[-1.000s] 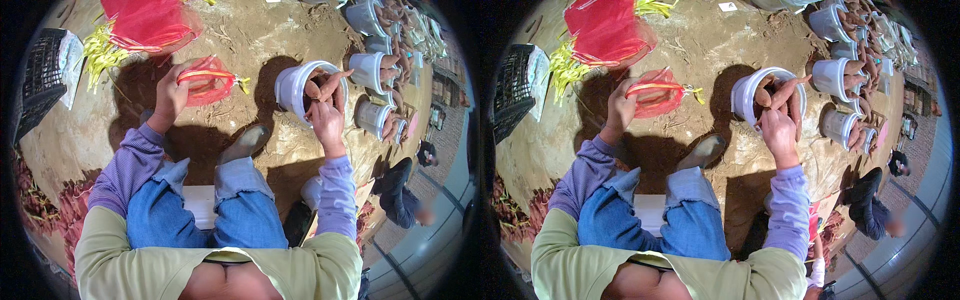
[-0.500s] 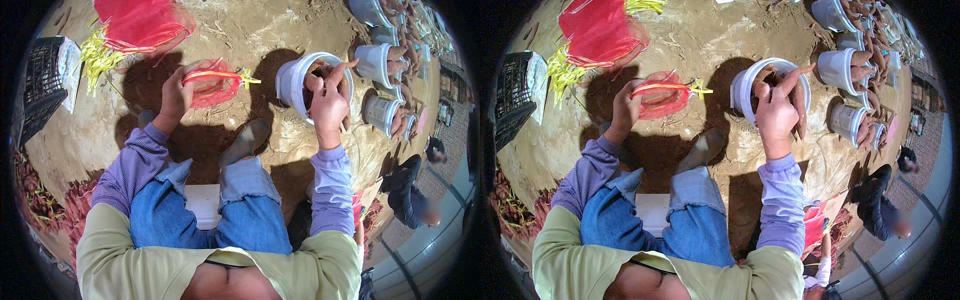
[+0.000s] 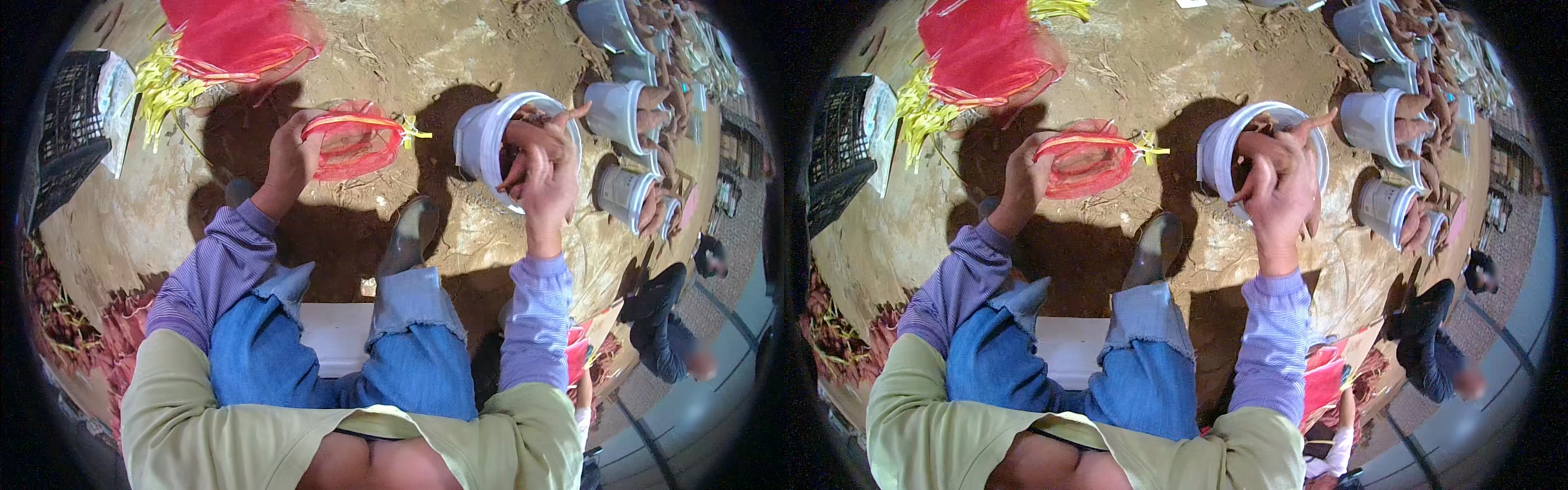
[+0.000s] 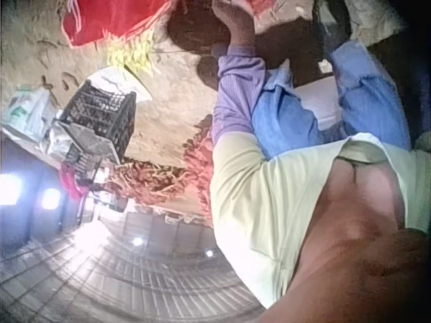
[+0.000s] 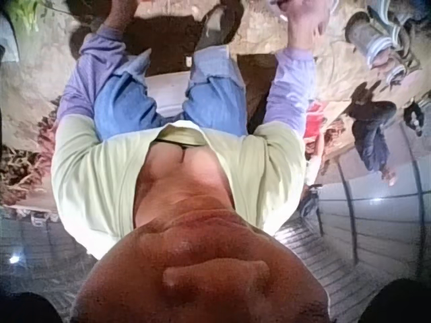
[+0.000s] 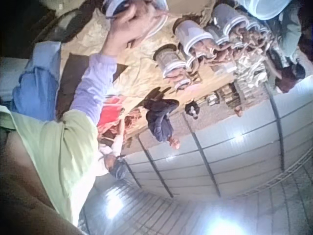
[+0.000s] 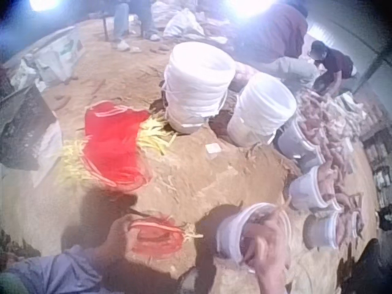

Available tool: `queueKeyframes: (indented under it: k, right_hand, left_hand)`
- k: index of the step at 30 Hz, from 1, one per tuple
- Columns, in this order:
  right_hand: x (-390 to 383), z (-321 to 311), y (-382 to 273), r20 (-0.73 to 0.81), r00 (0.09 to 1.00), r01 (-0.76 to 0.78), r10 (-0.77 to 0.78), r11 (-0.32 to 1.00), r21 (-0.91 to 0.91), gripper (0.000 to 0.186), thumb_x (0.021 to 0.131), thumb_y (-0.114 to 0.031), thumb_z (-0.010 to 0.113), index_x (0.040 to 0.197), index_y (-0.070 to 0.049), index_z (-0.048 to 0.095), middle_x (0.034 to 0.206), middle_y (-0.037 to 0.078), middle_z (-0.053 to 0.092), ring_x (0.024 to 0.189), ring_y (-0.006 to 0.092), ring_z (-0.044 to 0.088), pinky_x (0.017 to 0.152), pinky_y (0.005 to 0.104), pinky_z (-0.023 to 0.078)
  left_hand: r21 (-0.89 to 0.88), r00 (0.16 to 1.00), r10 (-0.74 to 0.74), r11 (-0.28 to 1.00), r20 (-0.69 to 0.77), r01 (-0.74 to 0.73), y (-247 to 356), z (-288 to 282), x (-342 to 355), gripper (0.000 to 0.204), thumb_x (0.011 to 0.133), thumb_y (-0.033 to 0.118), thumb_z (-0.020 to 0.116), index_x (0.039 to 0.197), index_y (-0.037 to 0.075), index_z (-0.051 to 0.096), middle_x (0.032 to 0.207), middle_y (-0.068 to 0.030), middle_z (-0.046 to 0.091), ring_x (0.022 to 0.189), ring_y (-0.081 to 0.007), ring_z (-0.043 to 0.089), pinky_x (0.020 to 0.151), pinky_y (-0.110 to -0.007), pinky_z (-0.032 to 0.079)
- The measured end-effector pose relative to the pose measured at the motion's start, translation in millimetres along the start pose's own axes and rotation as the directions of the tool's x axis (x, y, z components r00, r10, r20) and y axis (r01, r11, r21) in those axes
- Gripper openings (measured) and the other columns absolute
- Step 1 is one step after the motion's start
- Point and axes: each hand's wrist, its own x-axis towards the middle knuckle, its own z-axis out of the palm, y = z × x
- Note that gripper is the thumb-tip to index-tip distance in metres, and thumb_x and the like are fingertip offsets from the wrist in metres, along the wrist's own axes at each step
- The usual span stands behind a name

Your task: The person sits on the ground and repeatedly picks up sweet potatoes, places them into a red mesh bag, and ties the bag with a yellow plastic strip. The person then sets the tied bag aside and repeats the process with additional potatoes.

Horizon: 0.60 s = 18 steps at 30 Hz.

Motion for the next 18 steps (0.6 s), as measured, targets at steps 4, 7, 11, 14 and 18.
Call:
queueKeyframes:
  k: [4, 7, 11, 14, 18]
  right_hand:
    - [13, -24, -53, -0.376, 0.867, -0.122, 0.327, 0.871, 0.477, 0.034, 0.099, -0.025, 0.042, 0.125, -0.003, 0.04, 0.104, 0.014, 0.054, 0.095, 0.024, 0.059, 0.078, 0.0357, 0.052]
    - [19, -30, -52, -0.345, 0.782, -0.097, 0.519, 0.647, 0.756, 0.041, 0.1, -0.038, 0.033, 0.128, -0.008, 0.039, 0.094, 0.011, 0.053, 0.08, 0.0208, 0.057, 0.064, 0.0328, 0.053]
    - [20, -10, -81, 0.448, 0.724, -0.559, 0.525, 0.066, 0.826, 0.046, 0.098, -0.042, 0.037, 0.13, -0.009, 0.042, 0.079, 0.008, 0.051, 0.06, 0.0173, 0.05, 0.051, 0.0282, 0.046]
    - [5, 37, -83, 0.926, 0.376, -0.897, -0.029, -0.261, 0.356, 0.043, 0.1, -0.038, 0.036, 0.128, -0.007, 0.044, 0.084, 0.01, 0.06, 0.06, 0.0165, 0.054, 0.048, 0.0282, 0.049]
    - [-23, 107, -97, 0.982, 0.142, -0.959, -0.126, -0.264, 0.105, 0.04, 0.1, -0.033, 0.035, 0.125, -0.003, 0.046, 0.098, 0.012, 0.06, 0.064, 0.0165, 0.052, 0.054, 0.0272, 0.048]
  left_hand:
    - [-0.082, 1.0, -0.026, 0.996, -0.017, 0.025, -4, -6, 3, 0.02, 0.085, 0.001, 0.056, 0.103, 0.001, 0.062, 0.09, -0.0089, 0.066, 0.082, -0.0136, 0.061, 0.076, -0.027, 0.047]
    - [0.0, 0.997, -0.048, 0.999, -0.058, 0.048, -7, 1, 4, 0.019, 0.084, 0.002, 0.057, 0.102, 0.001, 0.063, 0.089, -0.01, 0.067, 0.082, -0.0149, 0.062, 0.076, -0.028, 0.047]
    - [0.02, 0.997, -0.069, 0.997, -0.038, 0.069, 13, 8, 11, 0.02, 0.086, 0.005, 0.055, 0.104, 0.001, 0.063, 0.089, -0.0063, 0.066, 0.084, -0.0112, 0.059, 0.078, -0.025, 0.047]
    - [-0.043, 0.988, -0.151, 0.988, -0.022, 0.15, 19, 11, 15, 0.021, 0.087, 0.006, 0.054, 0.106, 0.0, 0.063, 0.09, -0.0063, 0.066, 0.085, -0.0107, 0.06, 0.077, -0.025, 0.047]
    - [-0.041, 0.985, -0.172, 0.984, -0.005, 0.172, 30, 10, 15, 0.024, 0.089, 0.008, 0.052, 0.11, 0.001, 0.062, 0.091, -0.0098, 0.066, 0.083, -0.0141, 0.062, 0.073, -0.027, 0.05]
